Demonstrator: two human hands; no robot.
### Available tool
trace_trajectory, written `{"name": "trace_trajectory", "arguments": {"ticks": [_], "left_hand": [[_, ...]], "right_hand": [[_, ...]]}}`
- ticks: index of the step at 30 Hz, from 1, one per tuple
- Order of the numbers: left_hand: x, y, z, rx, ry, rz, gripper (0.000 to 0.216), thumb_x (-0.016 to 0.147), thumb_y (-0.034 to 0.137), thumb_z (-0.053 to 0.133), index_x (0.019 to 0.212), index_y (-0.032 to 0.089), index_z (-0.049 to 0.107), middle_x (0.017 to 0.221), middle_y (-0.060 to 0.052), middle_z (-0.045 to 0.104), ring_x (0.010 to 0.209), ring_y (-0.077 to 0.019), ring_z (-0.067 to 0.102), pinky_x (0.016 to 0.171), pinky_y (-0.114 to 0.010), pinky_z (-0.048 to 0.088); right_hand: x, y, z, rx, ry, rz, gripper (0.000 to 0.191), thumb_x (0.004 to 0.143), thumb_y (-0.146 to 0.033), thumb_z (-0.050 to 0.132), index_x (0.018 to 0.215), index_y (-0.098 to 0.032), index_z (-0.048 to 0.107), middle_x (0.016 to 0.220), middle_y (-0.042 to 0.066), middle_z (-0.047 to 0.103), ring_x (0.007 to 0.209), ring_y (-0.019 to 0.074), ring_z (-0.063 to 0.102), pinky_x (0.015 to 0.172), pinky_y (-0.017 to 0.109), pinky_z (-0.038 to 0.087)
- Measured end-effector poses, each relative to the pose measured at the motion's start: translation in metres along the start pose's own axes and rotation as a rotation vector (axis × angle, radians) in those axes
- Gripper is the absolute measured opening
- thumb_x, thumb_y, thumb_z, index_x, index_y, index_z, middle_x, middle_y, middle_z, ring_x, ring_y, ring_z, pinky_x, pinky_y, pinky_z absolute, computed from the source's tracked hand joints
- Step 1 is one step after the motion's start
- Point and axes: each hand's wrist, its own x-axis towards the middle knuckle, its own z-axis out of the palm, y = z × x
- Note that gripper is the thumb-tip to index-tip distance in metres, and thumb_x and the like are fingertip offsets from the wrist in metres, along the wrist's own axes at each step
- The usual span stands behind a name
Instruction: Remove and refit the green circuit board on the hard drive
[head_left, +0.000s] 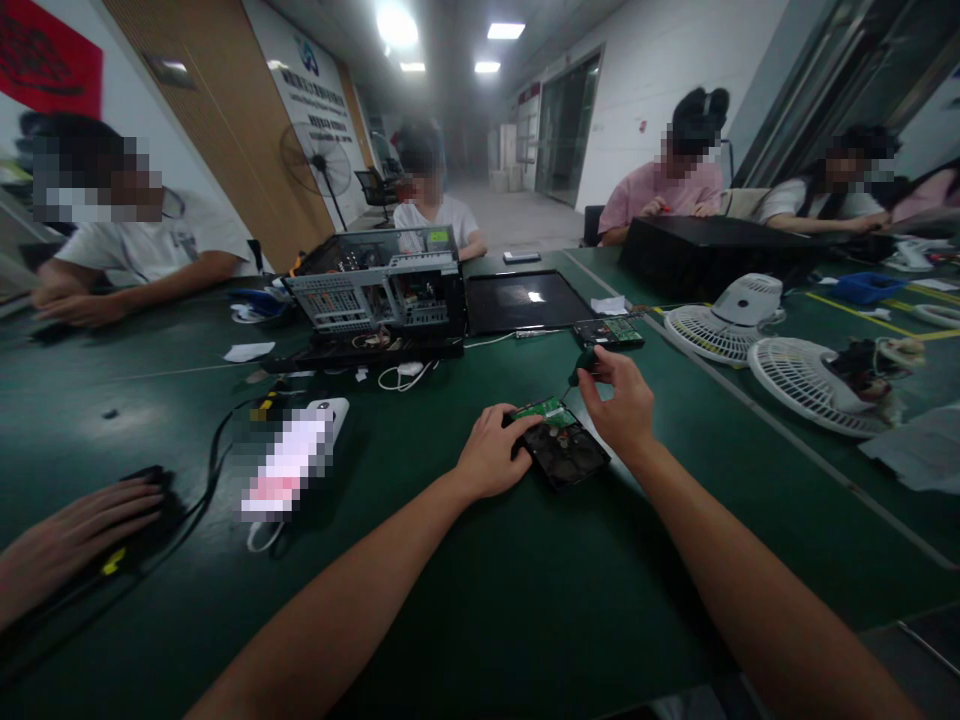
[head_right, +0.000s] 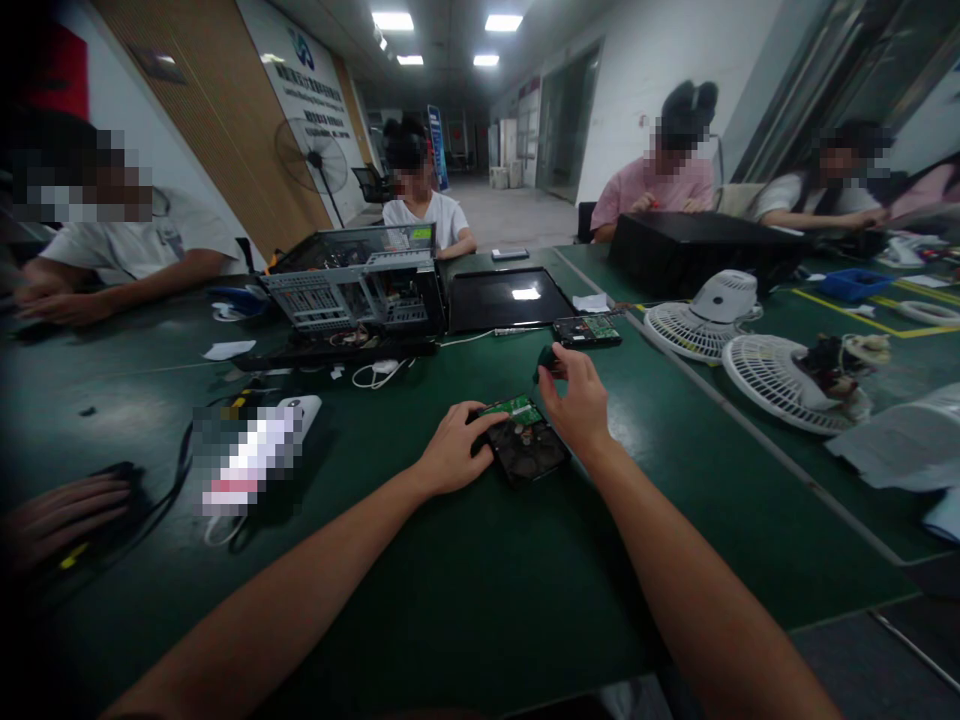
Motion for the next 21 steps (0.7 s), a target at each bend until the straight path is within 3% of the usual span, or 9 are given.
{"name": "trace_trajectory", "arguments": {"ticks": [4,10,16,21], "left_hand": [[0.0007,-0.0005,0.0002,-0.002,0.0,-0.004,0.063,0.084,0.023,0.065,0.144,0.036,0.054,0.142,-0.008,0.044,0.131,-0.0318,0.043,0.111,-0.051,0.041],[0.0005,-0.0017,0.0015,0.003,0.005,-0.002,0.063,0.083,0.022,0.065,0.144,0.036,0.054,0.142,-0.007,0.045,0.131,-0.0316,0.042,0.111,-0.05,0.041],[0.0007,-0.0017,0.0025,0.004,0.008,-0.004,0.062,0.084,0.023,0.064,0.144,0.035,0.055,0.141,-0.007,0.045,0.13,-0.0313,0.043,0.111,-0.05,0.041],[0.0006,-0.0022,0.0027,0.002,0.008,-0.005,0.063,0.083,0.022,0.064,0.144,0.036,0.054,0.141,-0.007,0.045,0.13,-0.0315,0.043,0.111,-0.051,0.041]], "right_hand": [[0.0023,-0.0036,-0.0027,0.002,-0.002,0.001,0.036,0.093,-0.033,0.065,0.127,-0.024,0.057,0.111,0.01,0.066,0.087,0.0218,0.07,0.082,0.044,0.063],[0.0017,-0.0029,-0.0013,0.116,0.0,-0.045,0.039,0.092,-0.031,0.066,0.128,-0.024,0.051,0.135,0.014,0.059,0.113,0.0268,0.067,0.083,0.044,0.066],[0.0024,-0.0015,-0.0014,0.042,0.046,-0.051,0.032,0.092,-0.033,0.067,0.119,-0.023,0.054,0.124,0.012,0.064,0.099,0.0232,0.069,0.077,0.041,0.065],[0.0051,-0.0007,-0.0038,-0.013,0.069,-0.056,0.033,0.09,-0.032,0.069,0.119,-0.023,0.058,0.117,0.011,0.059,0.091,0.0208,0.065,0.072,0.038,0.064]]}}
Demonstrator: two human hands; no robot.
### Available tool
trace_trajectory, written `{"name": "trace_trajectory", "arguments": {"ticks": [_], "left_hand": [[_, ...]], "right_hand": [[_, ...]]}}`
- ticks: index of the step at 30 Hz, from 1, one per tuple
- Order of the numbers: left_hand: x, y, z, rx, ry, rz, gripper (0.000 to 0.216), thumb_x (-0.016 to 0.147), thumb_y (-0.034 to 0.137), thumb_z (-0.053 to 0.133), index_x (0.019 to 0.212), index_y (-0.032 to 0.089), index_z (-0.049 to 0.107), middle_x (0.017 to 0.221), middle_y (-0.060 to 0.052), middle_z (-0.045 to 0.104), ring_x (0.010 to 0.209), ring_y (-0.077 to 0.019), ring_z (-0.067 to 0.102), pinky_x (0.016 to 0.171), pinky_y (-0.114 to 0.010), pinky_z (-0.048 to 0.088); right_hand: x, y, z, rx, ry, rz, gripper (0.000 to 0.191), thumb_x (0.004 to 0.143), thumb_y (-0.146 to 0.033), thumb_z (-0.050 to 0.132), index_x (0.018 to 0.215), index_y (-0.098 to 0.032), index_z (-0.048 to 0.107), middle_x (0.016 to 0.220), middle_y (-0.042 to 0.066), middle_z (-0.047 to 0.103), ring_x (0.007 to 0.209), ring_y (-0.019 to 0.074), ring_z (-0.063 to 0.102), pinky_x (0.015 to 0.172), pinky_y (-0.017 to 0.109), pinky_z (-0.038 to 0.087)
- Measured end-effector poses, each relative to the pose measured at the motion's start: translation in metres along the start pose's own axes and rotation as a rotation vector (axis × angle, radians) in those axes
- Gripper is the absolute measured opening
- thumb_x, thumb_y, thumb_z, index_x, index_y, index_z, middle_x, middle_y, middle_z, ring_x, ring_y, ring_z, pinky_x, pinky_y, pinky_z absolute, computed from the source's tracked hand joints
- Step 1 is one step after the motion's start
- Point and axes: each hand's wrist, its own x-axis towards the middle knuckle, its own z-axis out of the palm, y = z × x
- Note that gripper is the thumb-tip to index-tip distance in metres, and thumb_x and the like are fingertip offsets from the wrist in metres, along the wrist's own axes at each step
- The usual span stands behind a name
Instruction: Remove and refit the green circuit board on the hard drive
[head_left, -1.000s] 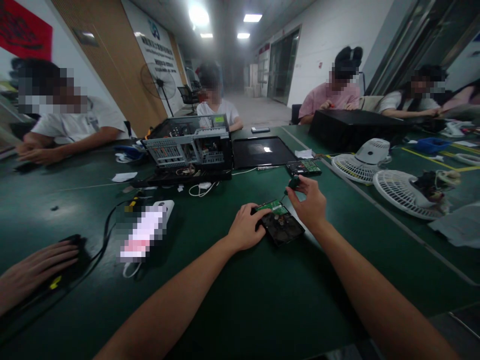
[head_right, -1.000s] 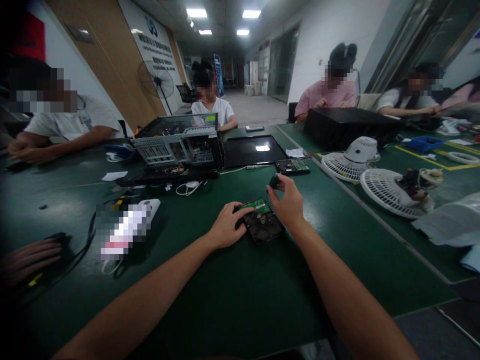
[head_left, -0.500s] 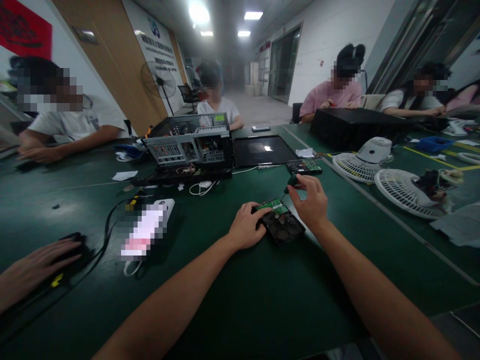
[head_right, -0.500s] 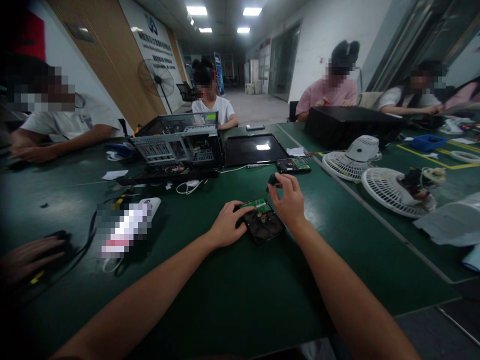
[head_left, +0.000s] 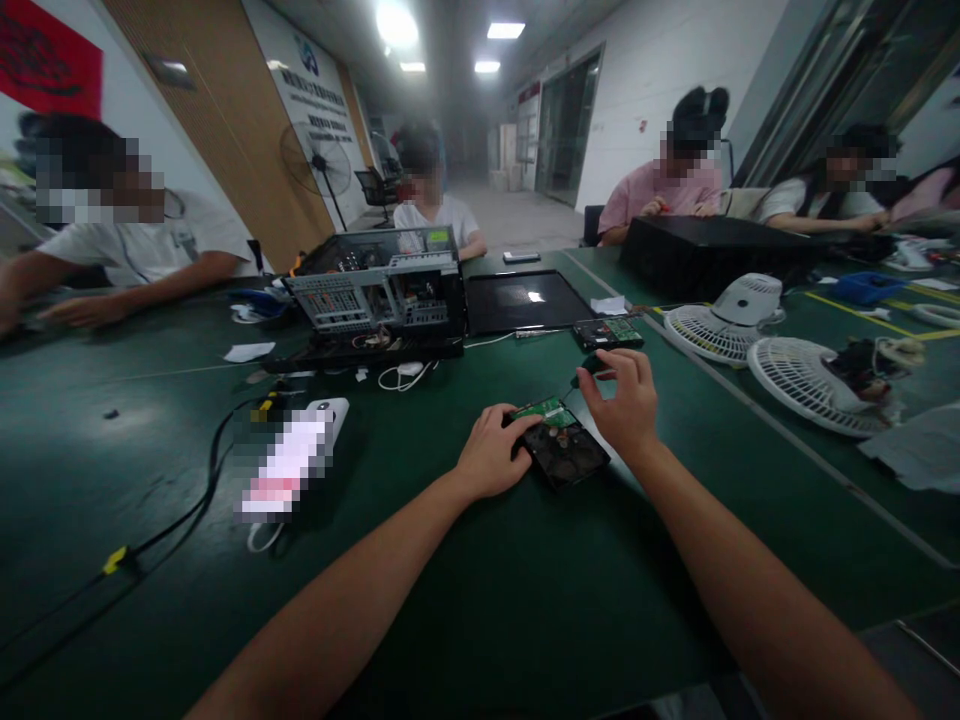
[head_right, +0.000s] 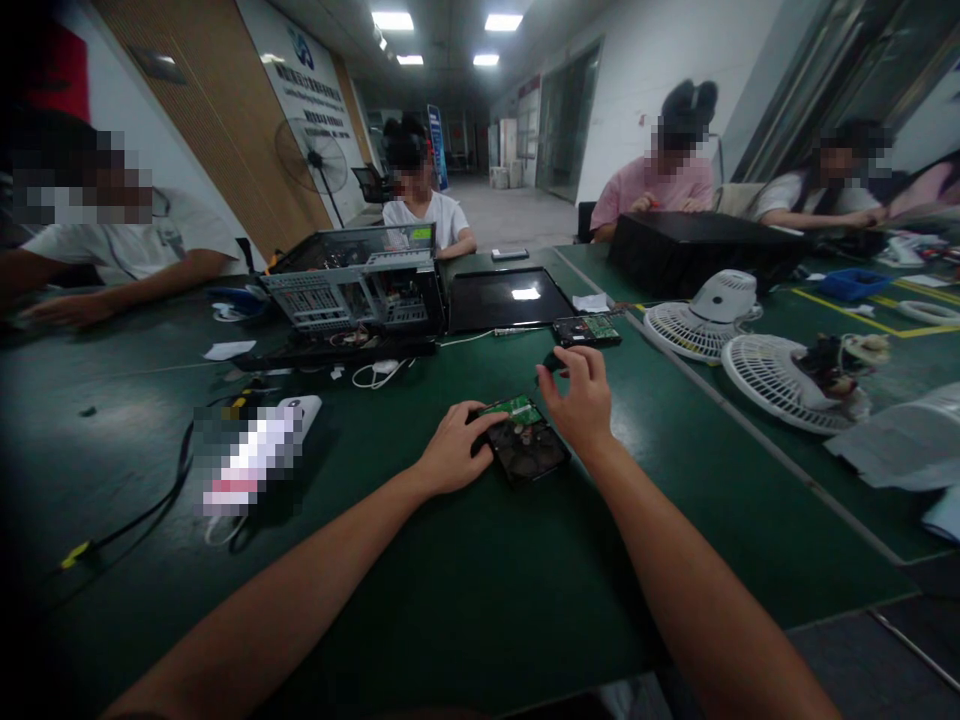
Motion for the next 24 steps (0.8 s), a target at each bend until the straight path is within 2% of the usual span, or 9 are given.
{"name": "trace_trajectory", "arguments": {"ticks": [5,9,11,18,24], "left_hand": [[-0.0005,0.0003,-0.0005,0.004,0.0,0.005,0.063,0.083,0.022,0.065,0.144,0.036,0.054,0.142,-0.008,0.044,0.131,-0.0316,0.043,0.111,-0.051,0.041],[-0.0007,0.0013,-0.0007,0.006,0.004,0.001,0.062,0.084,0.023,0.064,0.144,0.035,0.054,0.141,-0.008,0.044,0.131,-0.0317,0.043,0.111,-0.051,0.041],[-0.0008,0.0017,-0.0006,0.009,0.004,0.0,0.062,0.084,0.024,0.064,0.144,0.035,0.054,0.141,-0.008,0.044,0.131,-0.0317,0.043,0.111,-0.051,0.041],[-0.0009,0.0022,-0.0018,0.003,-0.004,-0.005,0.062,0.084,0.024,0.064,0.144,0.034,0.054,0.141,-0.008,0.044,0.13,-0.0316,0.043,0.111,-0.051,0.042],[-0.0008,0.0021,-0.0019,0.001,0.001,-0.005,0.063,0.083,0.023,0.065,0.144,0.035,0.054,0.141,-0.008,0.044,0.131,-0.0317,0.043,0.111,-0.052,0.041]], "right_hand": [[-0.0008,0.0006,0.0015,0.077,-0.036,0.006,0.039,0.09,-0.025,0.066,0.126,-0.023,0.052,0.125,0.013,0.059,0.108,0.0256,0.064,0.077,0.04,0.064],[-0.0027,-0.0001,0.0019,0.018,-0.04,0.054,0.038,0.089,-0.027,0.068,0.123,-0.022,0.052,0.11,0.008,0.062,0.083,0.0194,0.065,0.077,0.04,0.06],[-0.0025,-0.0011,0.0011,-0.018,-0.032,0.049,0.037,0.087,-0.03,0.071,0.119,-0.022,0.053,0.105,0.007,0.061,0.078,0.0178,0.063,0.075,0.039,0.059],[0.0003,-0.0068,-0.0023,0.012,-0.085,-0.013,0.038,0.09,-0.025,0.065,0.126,-0.021,0.052,0.096,0.004,0.056,0.075,0.018,0.06,0.074,0.038,0.056],[0.0003,-0.008,-0.0015,-0.007,-0.056,-0.009,0.037,0.088,-0.027,0.068,0.122,-0.022,0.052,0.088,0.001,0.055,0.073,0.0181,0.059,0.074,0.039,0.056]]}}
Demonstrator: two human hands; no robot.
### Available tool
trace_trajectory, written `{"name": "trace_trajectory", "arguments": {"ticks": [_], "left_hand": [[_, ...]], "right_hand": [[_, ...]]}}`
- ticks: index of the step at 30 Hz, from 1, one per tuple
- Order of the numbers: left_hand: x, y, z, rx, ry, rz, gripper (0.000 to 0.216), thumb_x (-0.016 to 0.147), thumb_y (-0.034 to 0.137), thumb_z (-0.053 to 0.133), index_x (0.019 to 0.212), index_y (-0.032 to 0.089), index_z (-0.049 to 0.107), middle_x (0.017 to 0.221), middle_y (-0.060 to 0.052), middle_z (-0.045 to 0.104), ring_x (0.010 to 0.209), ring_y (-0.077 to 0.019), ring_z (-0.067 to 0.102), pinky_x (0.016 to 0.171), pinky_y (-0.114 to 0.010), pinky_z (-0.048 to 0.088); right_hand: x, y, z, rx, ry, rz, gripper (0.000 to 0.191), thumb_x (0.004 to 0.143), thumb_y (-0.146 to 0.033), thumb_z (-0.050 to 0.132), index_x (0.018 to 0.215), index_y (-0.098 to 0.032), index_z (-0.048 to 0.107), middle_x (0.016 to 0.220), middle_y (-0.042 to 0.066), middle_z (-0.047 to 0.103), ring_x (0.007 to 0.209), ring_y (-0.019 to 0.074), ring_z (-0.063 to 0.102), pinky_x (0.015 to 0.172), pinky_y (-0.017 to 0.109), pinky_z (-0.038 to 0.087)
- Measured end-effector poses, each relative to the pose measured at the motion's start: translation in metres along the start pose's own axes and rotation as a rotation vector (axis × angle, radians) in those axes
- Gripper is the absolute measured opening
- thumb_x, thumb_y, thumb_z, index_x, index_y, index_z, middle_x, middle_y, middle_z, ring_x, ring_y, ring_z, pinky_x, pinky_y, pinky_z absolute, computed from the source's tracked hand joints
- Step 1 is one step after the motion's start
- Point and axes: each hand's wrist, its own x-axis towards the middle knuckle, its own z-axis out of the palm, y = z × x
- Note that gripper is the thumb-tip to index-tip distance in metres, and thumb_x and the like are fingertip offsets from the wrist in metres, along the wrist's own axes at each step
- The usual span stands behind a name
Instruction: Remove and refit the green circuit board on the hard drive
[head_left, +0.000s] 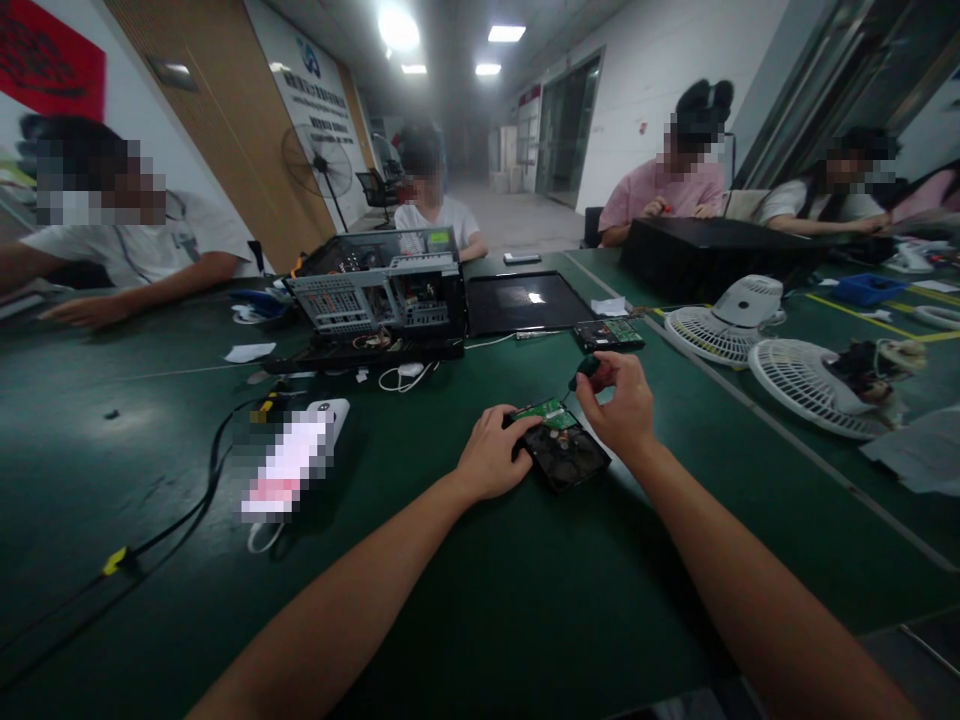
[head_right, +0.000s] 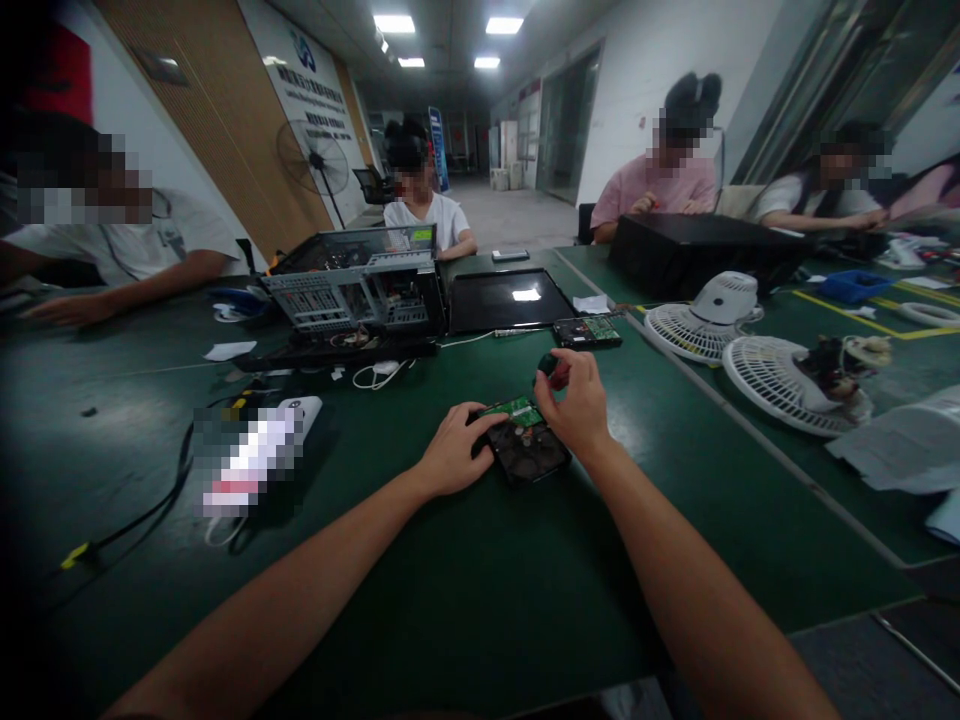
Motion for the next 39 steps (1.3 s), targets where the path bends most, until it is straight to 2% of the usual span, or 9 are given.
{"name": "trace_trajectory", "arguments": {"ticks": [3,7,13,18,23,29,34,37,39], "left_hand": [[0.0,0.0,0.001,-0.003,0.01,0.004,0.063,0.082,0.022,0.065,0.143,0.035,0.055,0.14,-0.008,0.045,0.131,-0.0314,0.043,0.111,-0.051,0.041],[0.0,-0.001,0.002,-0.001,0.01,0.002,0.063,0.083,0.022,0.065,0.143,0.036,0.054,0.141,-0.008,0.044,0.131,-0.032,0.043,0.11,-0.052,0.042],[0.0,-0.001,0.001,0.008,0.006,0.0,0.062,0.083,0.024,0.064,0.144,0.035,0.054,0.141,-0.008,0.044,0.131,-0.0321,0.043,0.11,-0.052,0.041],[0.0,-0.001,0.001,0.001,-0.003,-0.005,0.063,0.084,0.024,0.064,0.144,0.036,0.053,0.142,-0.008,0.044,0.131,-0.0318,0.043,0.11,-0.051,0.041],[0.0,-0.001,0.001,0.003,0.003,-0.005,0.063,0.084,0.023,0.064,0.144,0.036,0.054,0.141,-0.008,0.044,0.13,-0.0316,0.044,0.11,-0.052,0.042],[0.0,0.0,0.001,-0.008,-0.004,-0.008,0.063,0.083,0.023,0.065,0.144,0.035,0.054,0.142,-0.008,0.044,0.131,-0.0318,0.043,0.111,-0.052,0.041],[0.0,0.001,0.0,0.001,0.006,0.001,0.062,0.083,0.022,0.065,0.143,0.035,0.055,0.141,-0.008,0.045,0.131,-0.0314,0.043,0.112,-0.051,0.04],[0.0,0.001,0.001,0.007,0.005,0.002,0.062,0.083,0.023,0.065,0.143,0.034,0.055,0.141,-0.008,0.045,0.131,-0.0317,0.043,0.111,-0.051,0.041],[0.0,0.001,0.001,0.009,0.005,0.003,0.063,0.083,0.023,0.065,0.144,0.034,0.054,0.141,-0.008,0.045,0.131,-0.0316,0.043,0.112,-0.051,0.04]], "right_hand": [[0.0,0.002,0.001,-0.006,0.034,0.019,0.037,0.086,-0.03,0.072,0.117,-0.022,0.053,0.088,0.001,0.056,0.073,0.0179,0.058,0.071,0.038,0.057],[-0.001,0.006,0.002,0.054,0.024,0.029,0.039,0.087,-0.03,0.071,0.12,-0.022,0.053,0.114,0.011,0.058,0.084,0.0195,0.064,0.067,0.037,0.061],[-0.004,0.01,0.008,0.123,0.014,-0.004,0.046,0.09,-0.027,0.067,0.13,-0.023,0.046,0.135,0.015,0.058,0.107,0.0257,0.068,0.079,0.042,0.064],[-0.004,0.01,0.007,0.062,0.047,-0.003,0.041,0.089,-0.03,0.07,0.124,-0.023,0.05,0.125,0.013,0.062,0.103,0.0248,0.067,0.081,0.043,0.063],[-0.002,0.008,0.002,0.013,0.036,0.0,0.035,0.088,-0.027,0.068,0.12,-0.022,0.054,0.115,0.012,0.058,0.092,0.0229,0.064,0.079,0.044,0.061],[-0.001,0.006,0.001,0.056,0.002,-0.018,0.037,0.09,-0.024,0.064,0.124,-0.023,0.051,0.122,0.013,0.06,0.106,0.0263,0.063,0.08,0.043,0.062],[-0.001,0.003,0.0,-0.017,0.024,0.003,0.032,0.088,-0.028,0.068,0.116,-0.023,0.053,0.107,0.008,0.059,0.08,0.019,0.063,0.073,0.039,0.06],[-0.001,0.003,-0.001,-0.004,0.021,-0.015,0.032,0.088,-0.029,0.069,0.115,-0.023,0.054,0.107,0.008,0.057,0.077,0.0173,0.061,0.071,0.037,0.059],[-0.001,0.003,-0.002,0.031,-0.005,-0.026,0.034,0.088,-0.028,0.067,0.119,-0.023,0.053,0.113,0.01,0.058,0.084,0.0193,0.063,0.074,0.038,0.06]]}}
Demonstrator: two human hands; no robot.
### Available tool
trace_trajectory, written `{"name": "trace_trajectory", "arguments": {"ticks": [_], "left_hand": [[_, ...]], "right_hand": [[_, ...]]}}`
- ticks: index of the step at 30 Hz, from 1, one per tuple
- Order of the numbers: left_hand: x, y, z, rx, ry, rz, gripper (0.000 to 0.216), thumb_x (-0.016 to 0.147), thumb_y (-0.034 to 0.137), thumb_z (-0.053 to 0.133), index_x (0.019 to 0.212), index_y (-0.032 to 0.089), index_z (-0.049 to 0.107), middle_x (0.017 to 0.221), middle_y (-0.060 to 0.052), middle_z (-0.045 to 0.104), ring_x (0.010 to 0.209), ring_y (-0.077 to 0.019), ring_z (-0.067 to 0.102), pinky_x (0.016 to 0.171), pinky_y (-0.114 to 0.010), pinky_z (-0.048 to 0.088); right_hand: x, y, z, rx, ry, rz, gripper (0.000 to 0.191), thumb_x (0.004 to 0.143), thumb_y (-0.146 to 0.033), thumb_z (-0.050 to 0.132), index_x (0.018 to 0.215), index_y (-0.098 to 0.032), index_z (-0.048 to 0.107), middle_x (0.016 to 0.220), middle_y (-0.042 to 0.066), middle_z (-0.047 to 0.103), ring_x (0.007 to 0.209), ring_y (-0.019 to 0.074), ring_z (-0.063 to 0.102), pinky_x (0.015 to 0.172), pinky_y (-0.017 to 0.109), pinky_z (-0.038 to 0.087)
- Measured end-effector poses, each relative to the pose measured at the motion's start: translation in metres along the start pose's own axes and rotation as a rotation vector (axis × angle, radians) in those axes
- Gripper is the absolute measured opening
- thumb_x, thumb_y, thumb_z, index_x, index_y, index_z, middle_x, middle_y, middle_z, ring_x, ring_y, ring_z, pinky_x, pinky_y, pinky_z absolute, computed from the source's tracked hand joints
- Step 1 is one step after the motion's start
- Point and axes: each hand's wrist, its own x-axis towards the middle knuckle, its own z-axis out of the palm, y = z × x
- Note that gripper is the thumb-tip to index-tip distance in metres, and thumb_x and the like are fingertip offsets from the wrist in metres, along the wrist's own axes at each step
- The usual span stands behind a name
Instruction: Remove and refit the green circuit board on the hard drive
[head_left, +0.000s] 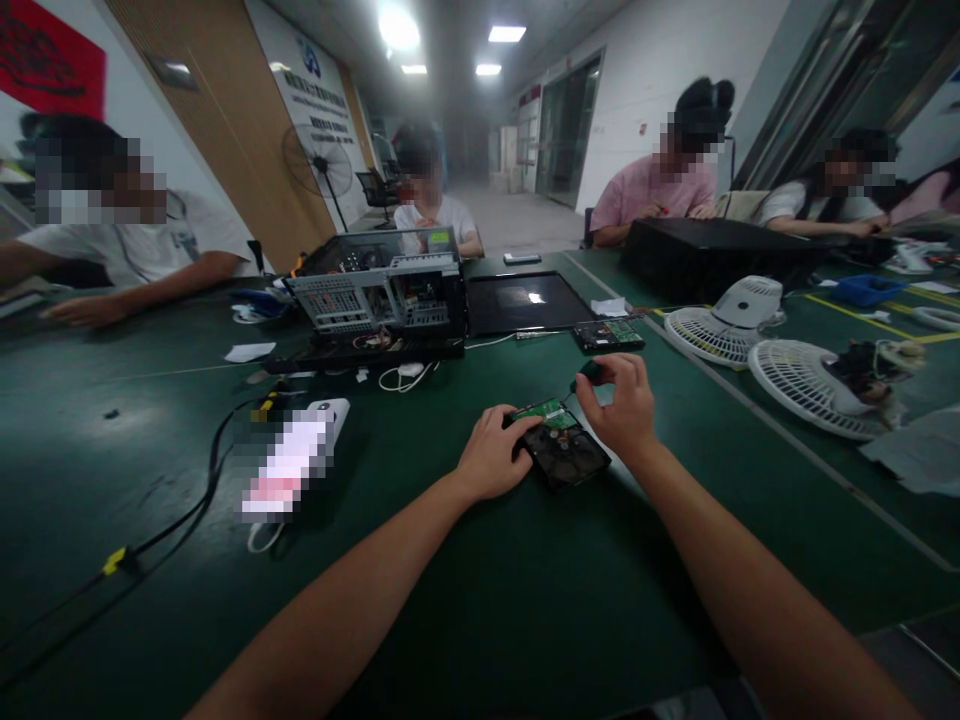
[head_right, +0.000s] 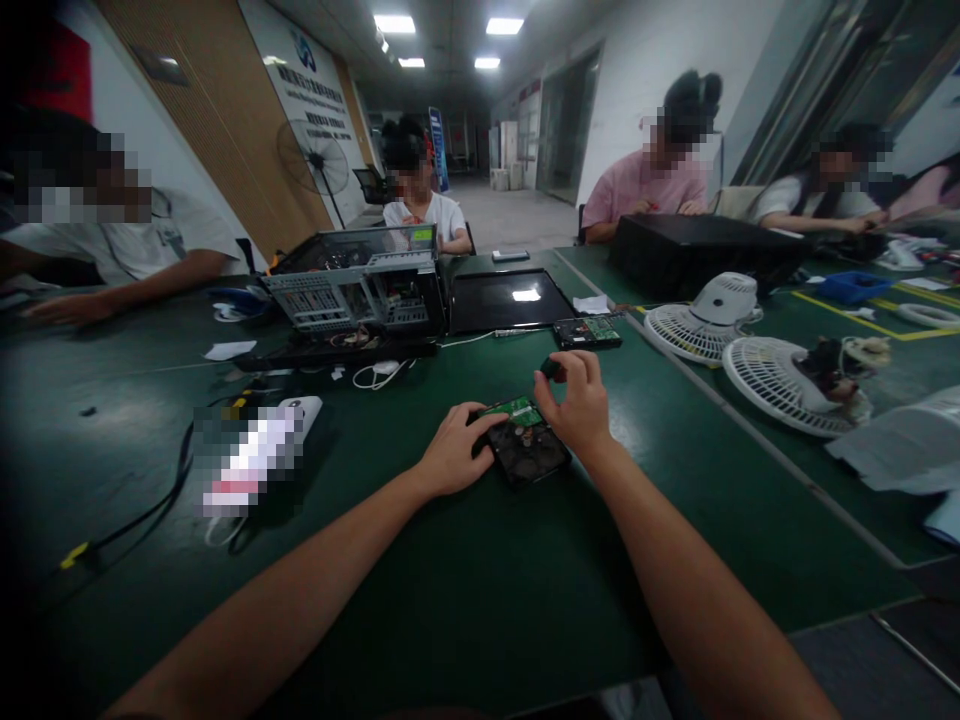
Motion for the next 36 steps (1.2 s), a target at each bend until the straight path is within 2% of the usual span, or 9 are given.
{"name": "trace_trajectory", "arguments": {"ticks": [3,9,15,19,23,26,28,32,36], "left_hand": [[-0.0002,-0.0005,-0.0001,-0.005,0.002,-0.004,0.063,0.083,0.023,0.065,0.144,0.035,0.054,0.141,-0.008,0.045,0.132,-0.0315,0.042,0.112,-0.051,0.04],[-0.0006,-0.0021,-0.0004,-0.01,-0.012,-0.01,0.062,0.084,0.024,0.065,0.144,0.035,0.054,0.142,-0.008,0.044,0.132,-0.032,0.042,0.111,-0.052,0.041],[-0.0001,-0.0017,0.0002,-0.008,-0.005,-0.006,0.063,0.083,0.023,0.065,0.144,0.035,0.054,0.142,-0.008,0.044,0.132,-0.0319,0.042,0.112,-0.052,0.04],[-0.0001,-0.002,0.0006,-0.009,-0.001,-0.007,0.063,0.083,0.023,0.064,0.144,0.035,0.054,0.141,-0.008,0.044,0.131,-0.0314,0.043,0.111,-0.051,0.041],[0.0001,-0.0023,0.0007,-0.015,-0.004,-0.009,0.063,0.082,0.023,0.065,0.143,0.036,0.055,0.142,-0.008,0.045,0.132,-0.0315,0.042,0.112,-0.052,0.04],[0.0002,-0.0021,0.0002,-0.013,-0.005,-0.01,0.063,0.083,0.023,0.065,0.143,0.036,0.055,0.141,-0.008,0.045,0.131,-0.0315,0.043,0.112,-0.052,0.04],[0.0001,-0.0017,-0.0005,-0.011,-0.007,-0.01,0.063,0.083,0.023,0.065,0.143,0.036,0.054,0.141,-0.008,0.045,0.131,-0.0316,0.043,0.111,-0.052,0.041],[0.0,-0.0016,-0.0013,-0.01,-0.012,-0.01,0.063,0.083,0.023,0.064,0.144,0.036,0.054,0.141,-0.008,0.045,0.131,-0.0321,0.043,0.111,-0.052,0.041],[-0.0001,-0.0024,-0.0003,-0.012,-0.005,-0.007,0.062,0.084,0.023,0.064,0.144,0.035,0.054,0.141,-0.008,0.045,0.131,-0.0321,0.043,0.111,-0.052,0.041]], "right_hand": [[-0.001,0.0005,0.0012,0.025,-0.036,-0.003,0.038,0.089,-0.025,0.064,0.124,-0.023,0.05,0.117,0.011,0.061,0.093,0.0227,0.065,0.079,0.04,0.06],[-0.0034,0.0017,0.0041,-0.06,-0.02,0.055,0.04,0.088,-0.036,0.071,0.121,-0.023,0.051,0.097,0.004,0.061,0.074,0.0182,0.063,0.074,0.038,0.058],[-0.0015,0.0027,0.0033,-0.042,-0.042,-0.014,0.04,0.092,-0.03,0.063,0.13,-0.023,0.049,0.093,0.004,0.059,0.078,0.0198,0.062,0.077,0.039,0.057],[-0.0002,0.0021,0.0035,-0.064,0.009,-0.014,0.037,0.091,-0.029,0.066,0.124,-0.023,0.052,0.088,0.002,0.056,0.08,0.0204,0.06,0.077,0.039,0.057],[0.0005,0.0013,0.0033,-0.046,0.054,0.029,0.037,0.087,-0.034,0.072,0.117,-0.023,0.054,0.103,0.007,0.057,0.082,0.02,0.06,0.072,0.039,0.059],[0.0006,0.0017,0.0037,0.011,0.037,0.01,0.038,0.088,-0.03,0.069,0.12,-0.023,0.052,0.121,0.014,0.056,0.1,0.0247,0.063,0.072,0.04,0.061],[0.0005,0.0023,0.0044,0.028,0.035,-0.018,0.038,0.088,-0.027,0.068,0.122,-0.023,0.05,0.126,0.015,0.058,0.11,0.0276,0.062,0.079,0.045,0.062],[-0.0004,0.003,0.0053,0.022,0.034,-0.041,0.036,0.089,-0.026,0.067,0.12,-0.024,0.049,0.128,0.014,0.062,0.111,0.0273,0.065,0.089,0.05,0.059],[-0.0009,0.0033,0.004,-0.016,0.046,-0.045,0.033,0.089,-0.029,0.07,0.117,-0.024,0.053,0.119,0.013,0.064,0.107,0.0273,0.065,0.089,0.049,0.058]]}}
